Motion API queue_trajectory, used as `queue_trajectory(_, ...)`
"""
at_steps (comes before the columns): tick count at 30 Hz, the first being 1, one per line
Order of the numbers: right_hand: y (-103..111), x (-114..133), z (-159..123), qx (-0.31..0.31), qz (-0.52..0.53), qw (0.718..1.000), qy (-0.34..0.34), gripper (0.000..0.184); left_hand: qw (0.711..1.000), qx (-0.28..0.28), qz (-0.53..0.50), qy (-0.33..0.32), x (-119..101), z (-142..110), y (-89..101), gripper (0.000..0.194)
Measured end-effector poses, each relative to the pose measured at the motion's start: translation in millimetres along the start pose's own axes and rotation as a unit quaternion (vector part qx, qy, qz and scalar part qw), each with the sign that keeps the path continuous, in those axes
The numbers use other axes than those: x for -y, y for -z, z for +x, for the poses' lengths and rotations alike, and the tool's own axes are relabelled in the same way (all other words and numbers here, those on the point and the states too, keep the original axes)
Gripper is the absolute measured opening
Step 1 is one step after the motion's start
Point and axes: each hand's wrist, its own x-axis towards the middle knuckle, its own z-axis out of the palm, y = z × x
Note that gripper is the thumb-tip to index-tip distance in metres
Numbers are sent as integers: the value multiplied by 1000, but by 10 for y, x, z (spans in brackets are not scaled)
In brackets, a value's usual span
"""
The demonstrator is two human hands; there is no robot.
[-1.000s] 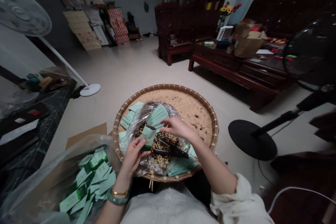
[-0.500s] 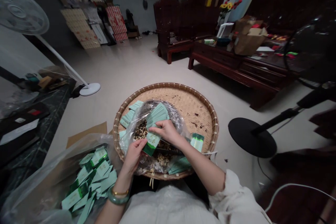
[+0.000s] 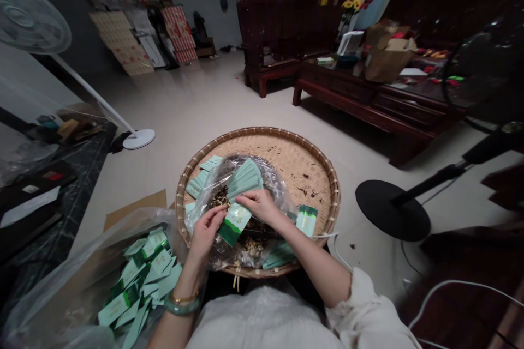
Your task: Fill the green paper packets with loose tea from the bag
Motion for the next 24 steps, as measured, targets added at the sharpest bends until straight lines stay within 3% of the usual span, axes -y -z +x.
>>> queue_trajectory(2, -16, 49, -23, 44, -11, 999, 18, 41, 998, 60, 5, 25, -39, 12, -35, 37)
queue_trajectory(4, -25, 69, -36, 48, -13, 998, 24, 36, 994, 95, 19, 39, -45, 17, -71, 33)
queue_trajectory(9, -10, -40, -51, -21, 5, 999, -25, 31, 990, 98, -45, 94, 54, 1, -126, 38)
queue_trajectory(17, -87, -101, -112, -6, 19, 998, -59, 28, 994, 66, -33, 85, 146, -30, -175, 43)
queue_trajectory(22, -82, -146, -100, -40, 27, 998, -51, 30, 970, 152, -88, 169, 121, -119, -206, 47)
queue_trajectory(24, -41, -174, -140, -71, 22, 996, -43, 34, 966, 145, -108, 185, 121, -134, -202, 47)
